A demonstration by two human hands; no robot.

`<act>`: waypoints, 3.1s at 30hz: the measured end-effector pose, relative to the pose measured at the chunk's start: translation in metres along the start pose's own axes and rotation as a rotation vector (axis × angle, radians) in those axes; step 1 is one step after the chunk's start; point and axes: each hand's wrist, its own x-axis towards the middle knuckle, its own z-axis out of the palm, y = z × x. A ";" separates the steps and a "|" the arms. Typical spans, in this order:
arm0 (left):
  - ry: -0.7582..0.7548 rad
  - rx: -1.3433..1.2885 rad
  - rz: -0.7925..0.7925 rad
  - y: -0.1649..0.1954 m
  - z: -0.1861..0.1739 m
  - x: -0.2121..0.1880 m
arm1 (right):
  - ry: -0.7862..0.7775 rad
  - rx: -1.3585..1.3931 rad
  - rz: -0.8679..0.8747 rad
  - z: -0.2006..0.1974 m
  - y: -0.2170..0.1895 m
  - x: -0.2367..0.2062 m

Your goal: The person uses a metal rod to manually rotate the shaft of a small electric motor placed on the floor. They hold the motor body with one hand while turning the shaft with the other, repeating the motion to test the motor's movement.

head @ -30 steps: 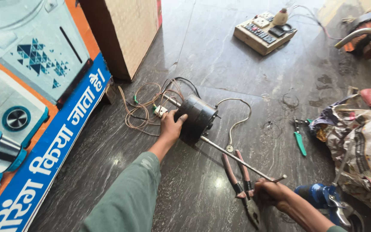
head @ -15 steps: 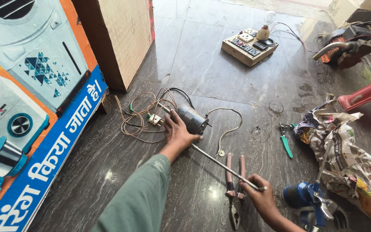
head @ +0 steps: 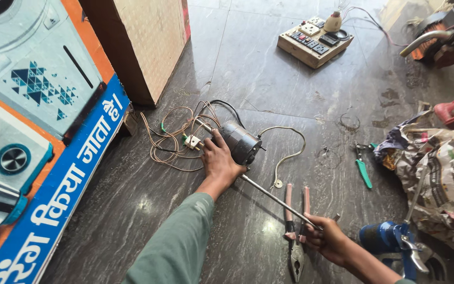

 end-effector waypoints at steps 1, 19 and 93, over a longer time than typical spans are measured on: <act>0.001 0.013 -0.004 -0.002 0.001 0.000 | -0.088 0.039 0.032 0.000 0.001 0.001; 0.296 -0.127 0.354 -0.069 0.002 -0.035 | -0.113 -0.661 -0.476 0.060 0.039 -0.071; -0.146 0.105 0.192 -0.043 -0.037 0.003 | 0.029 -0.062 -0.638 0.064 0.010 -0.097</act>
